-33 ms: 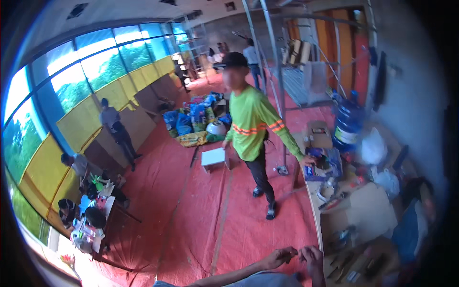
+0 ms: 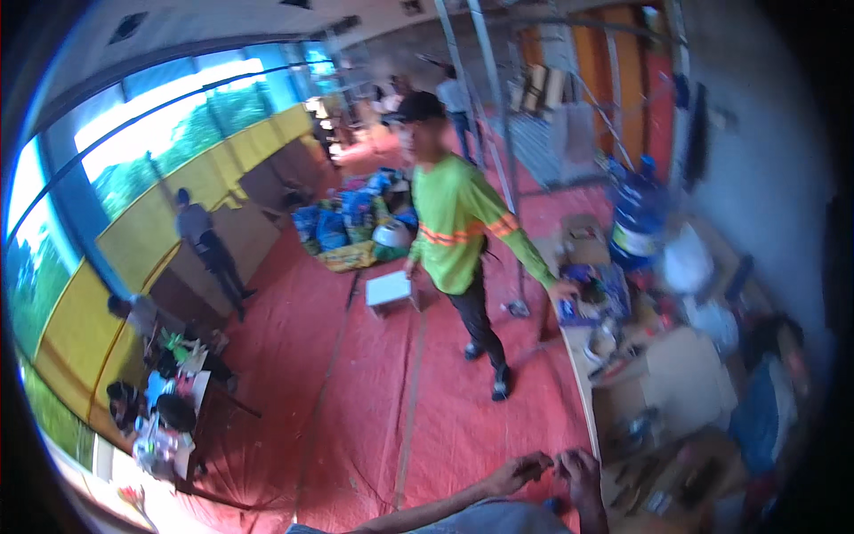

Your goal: The person strips insulation from electrical wires using a tool and connects them to an electrical fixture by hand. They use pliers to secure the wires and handle a box on the workbench.

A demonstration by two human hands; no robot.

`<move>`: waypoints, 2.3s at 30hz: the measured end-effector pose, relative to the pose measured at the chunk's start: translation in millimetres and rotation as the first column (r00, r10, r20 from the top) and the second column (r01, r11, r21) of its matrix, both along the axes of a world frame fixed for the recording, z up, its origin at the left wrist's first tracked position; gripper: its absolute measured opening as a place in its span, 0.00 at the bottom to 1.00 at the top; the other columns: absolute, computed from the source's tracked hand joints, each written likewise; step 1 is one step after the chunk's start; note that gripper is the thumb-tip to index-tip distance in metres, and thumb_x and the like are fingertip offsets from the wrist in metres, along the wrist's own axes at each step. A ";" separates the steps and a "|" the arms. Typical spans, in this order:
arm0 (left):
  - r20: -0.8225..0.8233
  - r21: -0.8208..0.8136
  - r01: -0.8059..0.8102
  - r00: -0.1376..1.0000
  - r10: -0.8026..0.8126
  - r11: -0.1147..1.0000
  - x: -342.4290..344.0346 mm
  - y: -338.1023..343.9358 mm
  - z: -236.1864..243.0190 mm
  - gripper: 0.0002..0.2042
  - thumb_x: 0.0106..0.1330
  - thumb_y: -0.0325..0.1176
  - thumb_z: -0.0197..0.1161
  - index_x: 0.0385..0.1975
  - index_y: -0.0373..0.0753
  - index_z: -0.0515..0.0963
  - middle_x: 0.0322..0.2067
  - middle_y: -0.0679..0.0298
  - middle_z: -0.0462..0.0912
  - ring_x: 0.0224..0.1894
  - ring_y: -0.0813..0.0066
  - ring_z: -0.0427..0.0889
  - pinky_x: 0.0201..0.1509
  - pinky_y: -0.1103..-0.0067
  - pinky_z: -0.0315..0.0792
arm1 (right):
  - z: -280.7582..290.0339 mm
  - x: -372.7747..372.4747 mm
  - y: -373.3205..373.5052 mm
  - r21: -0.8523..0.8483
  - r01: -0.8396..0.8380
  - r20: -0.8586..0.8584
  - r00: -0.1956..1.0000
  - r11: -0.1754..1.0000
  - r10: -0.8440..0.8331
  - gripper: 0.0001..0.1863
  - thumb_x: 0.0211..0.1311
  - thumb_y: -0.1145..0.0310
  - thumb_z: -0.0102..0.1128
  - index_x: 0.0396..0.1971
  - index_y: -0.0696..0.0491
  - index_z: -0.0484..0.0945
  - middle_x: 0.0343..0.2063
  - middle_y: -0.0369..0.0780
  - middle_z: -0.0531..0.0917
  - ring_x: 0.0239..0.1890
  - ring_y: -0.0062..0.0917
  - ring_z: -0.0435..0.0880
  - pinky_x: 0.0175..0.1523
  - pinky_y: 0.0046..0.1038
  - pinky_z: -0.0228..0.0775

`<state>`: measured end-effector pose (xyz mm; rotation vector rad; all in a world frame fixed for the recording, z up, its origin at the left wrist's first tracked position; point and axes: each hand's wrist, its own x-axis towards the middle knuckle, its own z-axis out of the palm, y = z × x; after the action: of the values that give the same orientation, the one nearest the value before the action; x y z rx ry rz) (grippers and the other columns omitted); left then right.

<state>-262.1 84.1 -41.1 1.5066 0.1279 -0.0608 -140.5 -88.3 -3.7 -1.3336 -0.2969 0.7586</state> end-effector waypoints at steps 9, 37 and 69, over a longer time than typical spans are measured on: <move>-0.010 0.024 -0.037 0.999 0.037 0.999 -33.8 36.0 57.7 0.10 0.76 0.22 0.56 0.54 0.32 0.78 0.39 0.68 0.80 0.37 0.81 0.76 0.44 0.81 0.73 | 17.1 -58.7 36.2 0.074 0.128 -0.002 0.992 0.989 -0.128 0.17 0.81 0.57 0.53 0.36 0.55 0.81 0.28 0.34 0.81 0.31 0.17 0.79 0.40 0.26 0.73; -0.059 0.116 0.135 0.990 -0.129 0.984 49.3 -30.6 57.9 0.11 0.78 0.25 0.58 0.55 0.32 0.81 0.33 0.72 0.77 0.34 0.87 0.70 0.35 0.85 0.66 | -148.4 -43.1 -144.7 -0.717 0.690 0.695 0.718 0.098 0.026 0.27 0.61 0.58 0.68 0.57 0.53 0.73 0.56 0.52 0.74 0.59 0.50 0.76 0.51 0.53 0.76; -0.019 0.209 -0.084 0.996 0.090 0.974 72.1 -20.8 53.4 0.14 0.76 0.24 0.56 0.59 0.33 0.78 0.35 0.69 0.79 0.34 0.84 0.73 0.38 0.84 0.69 | 35.7 -40.4 -110.1 0.120 0.043 -0.582 0.812 0.992 0.035 0.26 0.75 0.61 0.63 0.68 0.54 0.73 0.52 0.39 0.84 0.47 0.23 0.81 0.55 0.29 0.73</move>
<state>-190.0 63.3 12.3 1.7080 0.2285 0.0020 -180.9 -198.4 32.0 -0.9190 0.1525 1.0877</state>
